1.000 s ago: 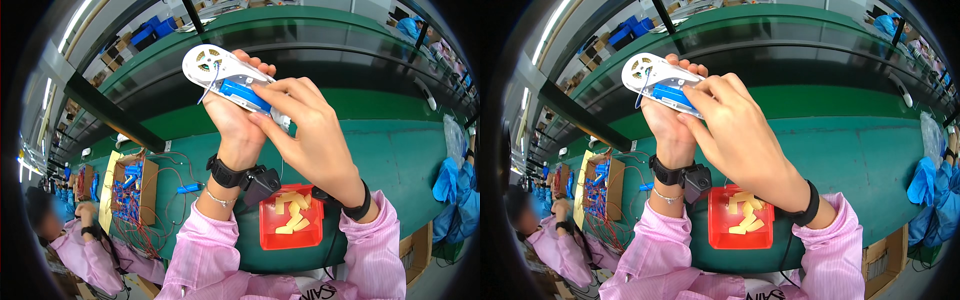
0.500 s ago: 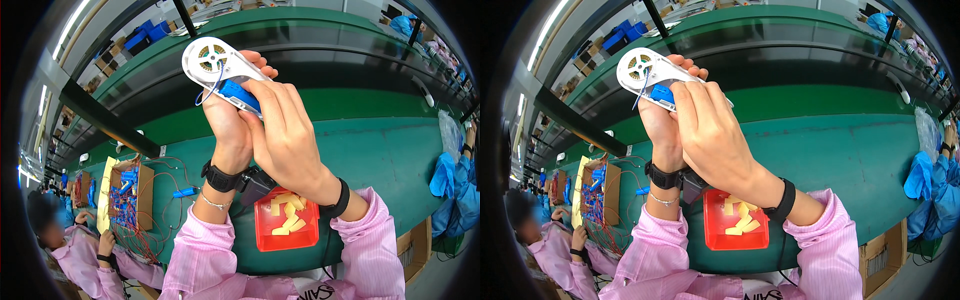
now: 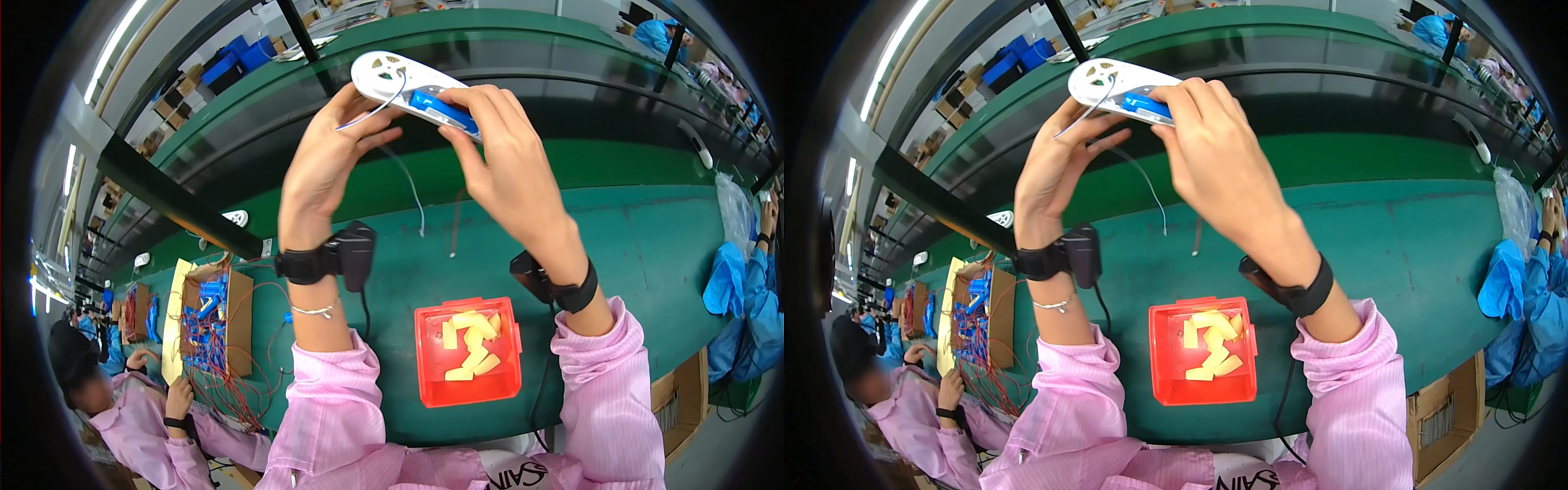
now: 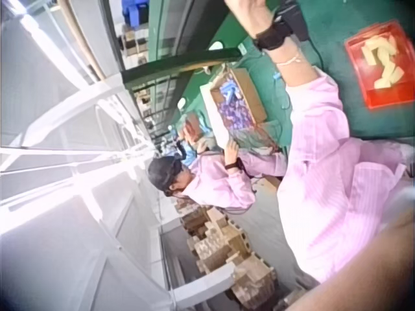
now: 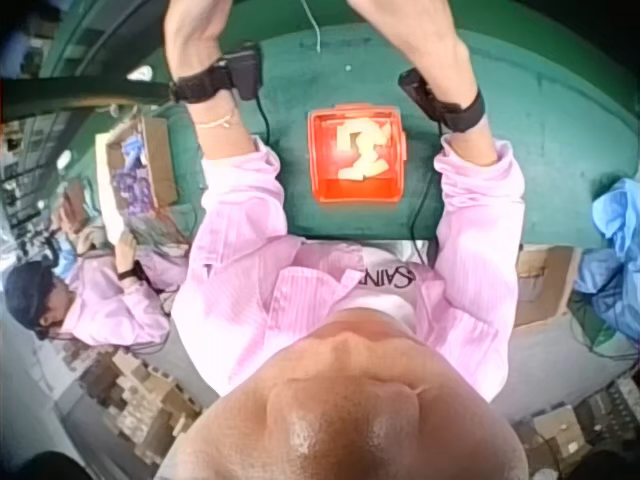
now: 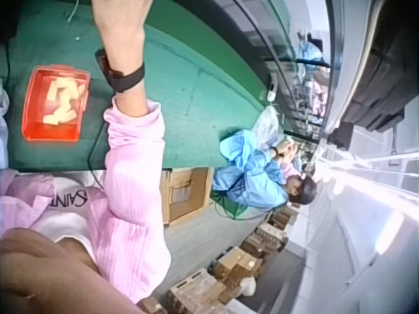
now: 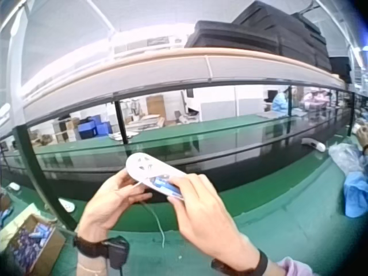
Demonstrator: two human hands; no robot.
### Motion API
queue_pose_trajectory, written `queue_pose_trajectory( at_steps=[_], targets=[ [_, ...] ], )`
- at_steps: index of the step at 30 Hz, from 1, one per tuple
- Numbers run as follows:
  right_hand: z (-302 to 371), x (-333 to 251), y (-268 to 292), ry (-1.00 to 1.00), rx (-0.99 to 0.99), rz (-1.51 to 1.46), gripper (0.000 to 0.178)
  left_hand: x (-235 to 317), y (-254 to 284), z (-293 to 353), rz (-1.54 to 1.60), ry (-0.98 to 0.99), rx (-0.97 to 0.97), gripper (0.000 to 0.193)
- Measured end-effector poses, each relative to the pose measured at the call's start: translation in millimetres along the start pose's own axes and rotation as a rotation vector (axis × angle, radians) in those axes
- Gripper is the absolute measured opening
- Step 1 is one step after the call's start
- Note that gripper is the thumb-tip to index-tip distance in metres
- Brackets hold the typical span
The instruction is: Attaching small blue cylindrical components to white plastic housings using adhesive strips on an assembly line.
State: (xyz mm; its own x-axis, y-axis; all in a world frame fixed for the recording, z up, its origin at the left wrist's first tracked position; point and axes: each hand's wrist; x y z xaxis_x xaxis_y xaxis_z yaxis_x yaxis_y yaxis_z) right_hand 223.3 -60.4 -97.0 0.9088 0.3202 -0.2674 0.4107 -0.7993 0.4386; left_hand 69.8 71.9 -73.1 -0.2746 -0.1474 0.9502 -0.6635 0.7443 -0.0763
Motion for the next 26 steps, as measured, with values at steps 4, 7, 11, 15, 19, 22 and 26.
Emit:
queue_pose_trajectory(
  at_steps=[4,7,11,15,19,22,26],
  targets=[
    [4.7,17.8,8.0,0.110,-0.222,0.075,0.027,18.7,19.8,22.8,-0.175,0.086,-0.422,0.057],
    [7.7,20.2,1.8,0.109,-0.261,0.022,0.030,14.2,26.9,10.9,-0.139,0.213,-0.321,0.049],
    [13.6,23.5,-3.9,0.089,-0.182,0.100,0.041,-13.2,22.4,-9.7,-0.224,0.239,-0.107,0.041],
    [4.8,15.4,7.9,0.017,-0.142,0.095,0.048,-63.8,46.1,-31.6,0.219,-0.065,0.191,0.044],
    [0.2,22.8,21.6,-0.022,-0.151,0.061,0.042,-114.0,62.0,-41.0,0.469,-0.144,0.436,0.044],
    [-0.6,22.2,22.0,-0.013,-0.133,0.035,0.037,-166.5,91.6,-44.2,0.358,-0.052,0.548,0.049],
    [-2.3,13.0,26.3,-0.075,-0.200,-0.042,0.032,-196.8,108.3,-40.7,0.345,0.136,0.644,0.057]
  ],
)
Point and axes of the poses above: each hand's wrist, its own z-axis away from the middle knuckle, its own y-axis out of the back of the hand, x = y × z, and after that the axes turned 2 degrees about -y, right-handed
